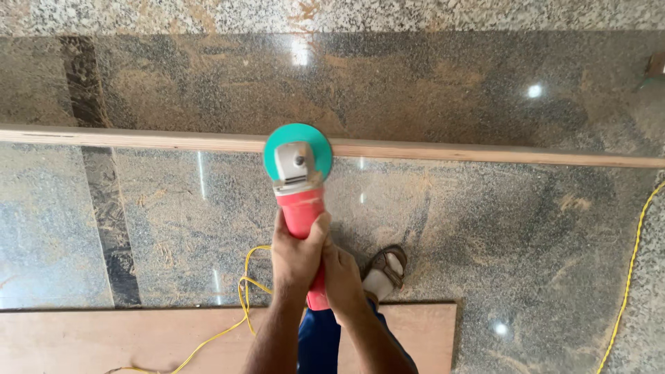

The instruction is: The person uses an angle grinder with a sanding disc to smooth the edges of a long wooden plank. They reposition the plank on the floor and continue sanding different sections of the wood.

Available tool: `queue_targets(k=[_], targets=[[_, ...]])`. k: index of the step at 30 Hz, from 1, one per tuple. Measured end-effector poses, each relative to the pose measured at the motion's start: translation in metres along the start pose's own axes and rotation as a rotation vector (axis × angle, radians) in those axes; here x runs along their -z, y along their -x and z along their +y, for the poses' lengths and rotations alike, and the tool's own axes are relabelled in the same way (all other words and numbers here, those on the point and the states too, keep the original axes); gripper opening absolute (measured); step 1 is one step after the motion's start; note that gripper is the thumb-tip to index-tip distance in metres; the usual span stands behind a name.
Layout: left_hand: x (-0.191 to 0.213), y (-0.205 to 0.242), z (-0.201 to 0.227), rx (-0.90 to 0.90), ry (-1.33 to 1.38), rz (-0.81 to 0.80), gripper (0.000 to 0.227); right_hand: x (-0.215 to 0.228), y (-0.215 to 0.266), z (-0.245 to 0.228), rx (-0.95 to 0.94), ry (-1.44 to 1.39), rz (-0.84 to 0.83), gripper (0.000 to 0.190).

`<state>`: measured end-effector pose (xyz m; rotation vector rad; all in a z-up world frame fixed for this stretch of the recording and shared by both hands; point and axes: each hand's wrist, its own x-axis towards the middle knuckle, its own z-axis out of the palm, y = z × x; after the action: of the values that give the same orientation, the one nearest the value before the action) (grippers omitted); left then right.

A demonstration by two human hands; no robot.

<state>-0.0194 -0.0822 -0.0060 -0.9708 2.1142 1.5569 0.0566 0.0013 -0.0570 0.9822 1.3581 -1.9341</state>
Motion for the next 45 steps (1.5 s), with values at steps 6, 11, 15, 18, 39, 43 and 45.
queue_targets(k=[6,11,15,18,39,43,45], targets=[[-0.013,0.027,0.002,0.049,0.017,-0.056,0.063,0.035,0.021,0.023,-0.087,-0.074,0.074,0.047],[-0.045,0.047,0.019,0.115,-0.253,-0.289,0.065,0.065,0.038,0.022,-0.124,-0.177,0.31,0.062],[-0.046,0.038,0.028,0.087,-0.324,-0.357,0.064,0.053,0.037,0.008,-0.189,-0.242,0.397,0.069],[-0.027,0.024,0.02,0.128,-0.213,-0.247,0.064,0.032,0.026,0.009,-0.056,-0.11,0.259,0.058],[0.012,0.015,0.018,-0.006,-0.338,-0.282,0.066,-0.015,0.03,0.03,-0.058,-0.372,0.321,0.06],[0.046,-0.008,0.001,0.057,-0.094,-0.085,0.058,-0.04,0.008,0.032,-0.116,-0.136,0.14,0.057],[0.07,-0.019,-0.006,0.097,0.029,-0.018,0.057,-0.056,0.001,0.028,-0.061,0.002,-0.046,0.06]])
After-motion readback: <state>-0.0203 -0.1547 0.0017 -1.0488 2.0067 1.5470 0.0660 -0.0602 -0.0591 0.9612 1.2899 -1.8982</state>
